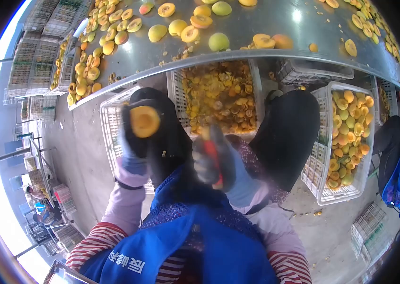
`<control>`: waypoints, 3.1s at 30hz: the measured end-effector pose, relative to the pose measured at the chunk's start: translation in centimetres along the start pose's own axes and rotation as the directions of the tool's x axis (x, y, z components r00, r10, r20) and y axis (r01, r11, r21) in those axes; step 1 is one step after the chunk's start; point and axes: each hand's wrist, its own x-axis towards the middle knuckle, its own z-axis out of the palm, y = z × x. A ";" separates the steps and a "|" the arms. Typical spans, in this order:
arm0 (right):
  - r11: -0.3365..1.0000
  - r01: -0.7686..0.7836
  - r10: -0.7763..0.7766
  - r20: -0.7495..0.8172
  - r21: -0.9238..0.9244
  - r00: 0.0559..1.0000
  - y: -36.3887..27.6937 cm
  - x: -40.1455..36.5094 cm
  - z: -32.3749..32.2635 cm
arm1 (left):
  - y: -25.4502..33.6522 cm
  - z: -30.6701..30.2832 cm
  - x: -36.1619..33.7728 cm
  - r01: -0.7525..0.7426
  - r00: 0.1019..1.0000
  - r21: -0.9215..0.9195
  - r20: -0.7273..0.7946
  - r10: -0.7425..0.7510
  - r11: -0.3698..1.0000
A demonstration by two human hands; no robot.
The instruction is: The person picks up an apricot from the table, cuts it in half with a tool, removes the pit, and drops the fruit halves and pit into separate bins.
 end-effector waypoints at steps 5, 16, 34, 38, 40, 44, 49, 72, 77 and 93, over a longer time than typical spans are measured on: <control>0.993 0.120 -0.115 -0.273 0.002 0.955 -1.3 0.1 -1.2 | 4.5 -12.8 5.4 0.115 0.891 0.992 -0.082 0.447 -0.049; 0.991 0.119 -0.131 -0.331 -0.056 0.934 -3.3 2.2 -2.5 | -2.5 7.9 23.0 -0.313 0.938 0.940 0.328 0.115 -0.133; -0.198 0.084 -0.680 0.199 -0.977 0.705 -5.1 3.7 4.6 | -0.7 5.5 5.5 0.013 0.818 0.553 0.474 -0.327 0.833; -0.187 0.058 -0.676 0.171 -0.981 0.717 -3.6 1.9 4.4 | -0.4 5.9 3.8 0.364 0.848 0.327 0.270 -0.456 0.872; -0.539 -0.032 -0.552 0.324 -0.842 0.769 -2.6 1.5 5.3 | -0.9 5.7 2.8 0.159 0.888 0.374 0.350 -0.298 0.914; -0.726 -0.278 -0.587 0.357 -0.628 0.727 -0.8 0.8 4.7 | -0.9 6.5 1.1 0.018 0.915 0.387 0.366 -0.172 0.922; -0.776 -0.203 -0.515 0.414 -0.597 0.751 -0.6 0.4 4.3 | -1.4 5.9 0.2 0.038 0.927 0.336 0.339 -0.158 0.941; -0.662 -0.041 -0.581 0.479 -0.748 0.658 1.2 -0.2 2.8 | -2.9 7.3 -1.0 -0.272 0.933 0.478 0.342 0.108 0.835; -0.680 -0.084 -0.560 0.441 -0.728 0.701 1.1 -0.5 2.9 | -2.8 7.0 -1.0 -0.322 0.911 0.466 0.390 0.135 0.824; 0.959 -0.201 0.138 0.288 0.202 0.948 0.8 -0.2 0.3 | -3.7 6.5 0.9 0.056 0.853 0.274 0.486 -0.188 0.960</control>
